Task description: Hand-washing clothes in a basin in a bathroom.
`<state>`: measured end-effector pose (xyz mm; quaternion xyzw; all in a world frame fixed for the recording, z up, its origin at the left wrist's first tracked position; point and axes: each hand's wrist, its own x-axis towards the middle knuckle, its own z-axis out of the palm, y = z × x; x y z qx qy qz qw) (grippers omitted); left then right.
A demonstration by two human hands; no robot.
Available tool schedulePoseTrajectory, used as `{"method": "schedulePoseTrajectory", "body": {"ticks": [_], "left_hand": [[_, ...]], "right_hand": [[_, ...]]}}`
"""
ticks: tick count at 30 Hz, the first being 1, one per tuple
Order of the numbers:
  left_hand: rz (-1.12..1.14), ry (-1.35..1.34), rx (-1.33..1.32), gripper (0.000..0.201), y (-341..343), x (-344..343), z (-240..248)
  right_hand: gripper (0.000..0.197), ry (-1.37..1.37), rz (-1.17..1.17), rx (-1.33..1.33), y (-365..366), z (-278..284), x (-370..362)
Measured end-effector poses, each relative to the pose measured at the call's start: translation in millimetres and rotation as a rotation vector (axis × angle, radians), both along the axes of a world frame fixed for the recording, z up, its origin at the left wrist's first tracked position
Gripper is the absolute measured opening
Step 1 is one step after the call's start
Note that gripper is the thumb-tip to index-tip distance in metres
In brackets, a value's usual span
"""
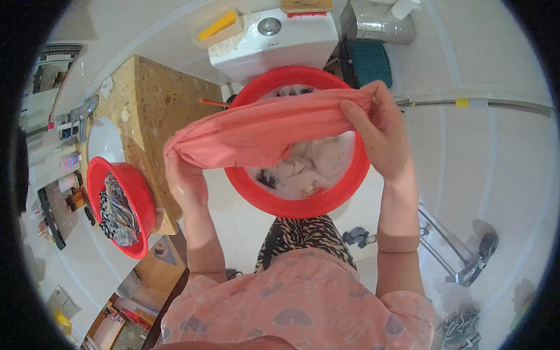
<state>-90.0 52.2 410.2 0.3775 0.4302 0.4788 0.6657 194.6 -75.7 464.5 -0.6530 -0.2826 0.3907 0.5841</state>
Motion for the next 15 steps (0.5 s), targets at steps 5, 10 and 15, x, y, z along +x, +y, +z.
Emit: {"method": "schedulePoseTrajectory", "body": {"ticks": [5,10,15], "left_hand": [[0.087,-0.037,0.089,0.039,22,-15,21],[0.027,0.143,0.448,0.041,26,-34,69],[0.072,0.215,0.514,0.035,1,-23,90]], "right_hand": [[0.01,-0.244,-0.133,0.062,17,9,13],[0.028,-0.601,-0.443,0.266,-2,72,10],[0.053,-0.58,-0.869,0.223,-4,105,-19]]}}
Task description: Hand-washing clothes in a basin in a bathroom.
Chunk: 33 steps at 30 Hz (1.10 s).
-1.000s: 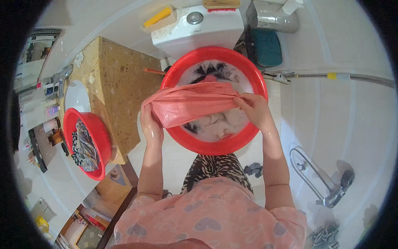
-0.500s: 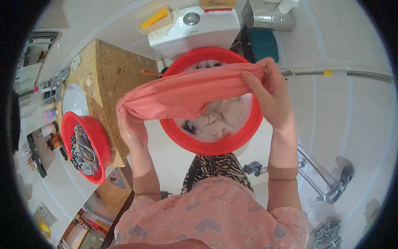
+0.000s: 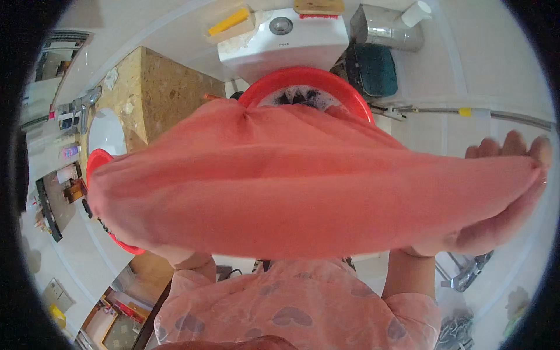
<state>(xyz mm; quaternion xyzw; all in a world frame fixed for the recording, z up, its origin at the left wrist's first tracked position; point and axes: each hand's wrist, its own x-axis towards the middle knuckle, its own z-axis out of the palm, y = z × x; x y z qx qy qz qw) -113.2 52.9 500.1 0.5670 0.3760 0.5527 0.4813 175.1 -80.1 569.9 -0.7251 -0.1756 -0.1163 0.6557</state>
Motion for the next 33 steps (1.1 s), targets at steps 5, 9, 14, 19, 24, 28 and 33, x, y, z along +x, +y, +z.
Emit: {"method": "schedulePoseTrajectory", "body": {"ticks": [5,9,14,19,24,28,33], "left_hand": [[-0.707,0.482,-0.272,0.014,0,-12,-46],[-1.113,0.611,-0.23,0.032,-61,26,-170],[-1.672,0.982,-0.576,0.048,-118,68,-266],[-1.079,0.994,-0.727,0.051,-154,-37,-407],[-0.44,1.014,-0.507,0.048,-119,18,-404],[0.214,1.016,-0.383,0.045,-86,44,-436],[-0.225,0.838,-0.617,0.038,-111,74,-450]], "right_hand": [[0.04,0.194,0.544,-0.515,-21,-78,19],[0.028,1.029,0.857,-0.807,-33,-233,-14],[0.044,0.684,0.929,-1.188,-100,-396,-52],[0.038,0.628,1.001,-1.135,-108,-466,-84],[0.039,0.9,1.011,-1.169,-139,-455,-43],[0.045,0.123,1.092,-1.18,-71,-443,-37],[0.044,-0.356,0.671,-1.031,34,-475,-20]]}}
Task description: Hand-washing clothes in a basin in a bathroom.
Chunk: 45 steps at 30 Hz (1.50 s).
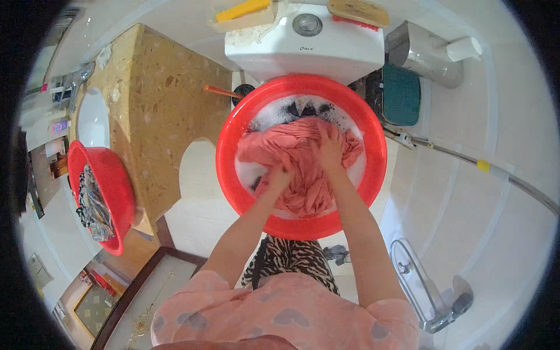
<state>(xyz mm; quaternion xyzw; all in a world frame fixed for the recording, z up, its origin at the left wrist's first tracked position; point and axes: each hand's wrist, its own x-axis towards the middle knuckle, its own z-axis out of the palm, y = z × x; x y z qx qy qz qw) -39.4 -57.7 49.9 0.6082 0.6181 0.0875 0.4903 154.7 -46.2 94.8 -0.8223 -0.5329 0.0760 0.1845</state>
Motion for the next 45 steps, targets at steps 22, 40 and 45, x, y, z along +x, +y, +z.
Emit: {"method": "schedulePoseTrajectory", "body": {"ticks": [22,40,45], "left_hand": [[-0.201,-0.257,-0.27,0.039,55,-146,291],[-0.375,0.566,0.374,0.046,-18,8,-28],[-0.243,0.466,0.366,0.038,-2,28,-57]], "right_hand": [[0.024,0.892,-0.418,0.351,-81,188,121],[0.079,0.128,0.08,-0.594,-43,-103,-1],[0.068,-0.045,0.048,-0.361,-54,-152,17]]}}
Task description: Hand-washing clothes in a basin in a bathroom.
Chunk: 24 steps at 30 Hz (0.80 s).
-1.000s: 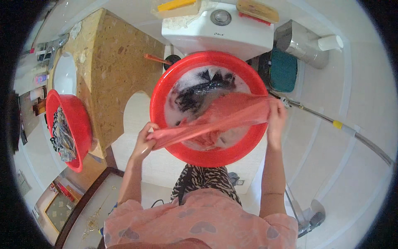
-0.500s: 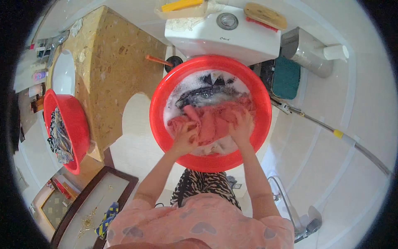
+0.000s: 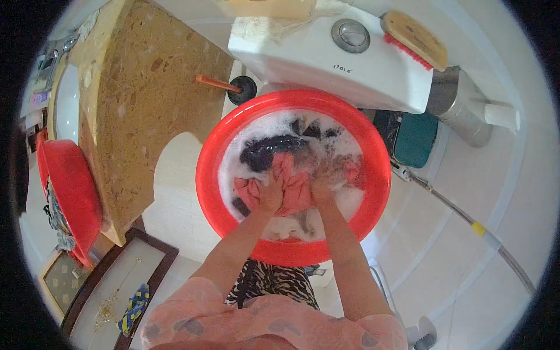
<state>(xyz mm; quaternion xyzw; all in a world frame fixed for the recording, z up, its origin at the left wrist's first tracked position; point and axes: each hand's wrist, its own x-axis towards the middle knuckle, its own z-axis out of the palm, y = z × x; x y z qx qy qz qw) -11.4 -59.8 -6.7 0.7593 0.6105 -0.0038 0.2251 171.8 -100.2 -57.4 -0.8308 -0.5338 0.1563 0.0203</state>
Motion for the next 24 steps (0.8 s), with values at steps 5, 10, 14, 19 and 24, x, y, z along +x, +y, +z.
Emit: {"method": "schedulePoseTrajectory", "body": {"ticks": [5,10,14,19,24], "left_hand": [[-0.087,-0.065,-0.01,0.043,17,-4,10],[0.143,-0.433,0.065,0.042,29,-24,69],[0.318,-0.762,-0.027,0.035,32,-49,116],[0.518,-0.988,0.052,0.036,55,-42,169],[-0.109,-0.862,0.037,0.049,34,-58,129]], "right_hand": [[0.046,0.04,-0.035,0.034,7,21,2],[0.027,0.454,-0.201,0.041,8,91,33],[0.019,0.721,-0.608,0.432,41,203,18],[0.015,1.314,-0.734,0.826,102,330,-11],[0.026,0.852,-0.439,0.556,74,248,14]]}}
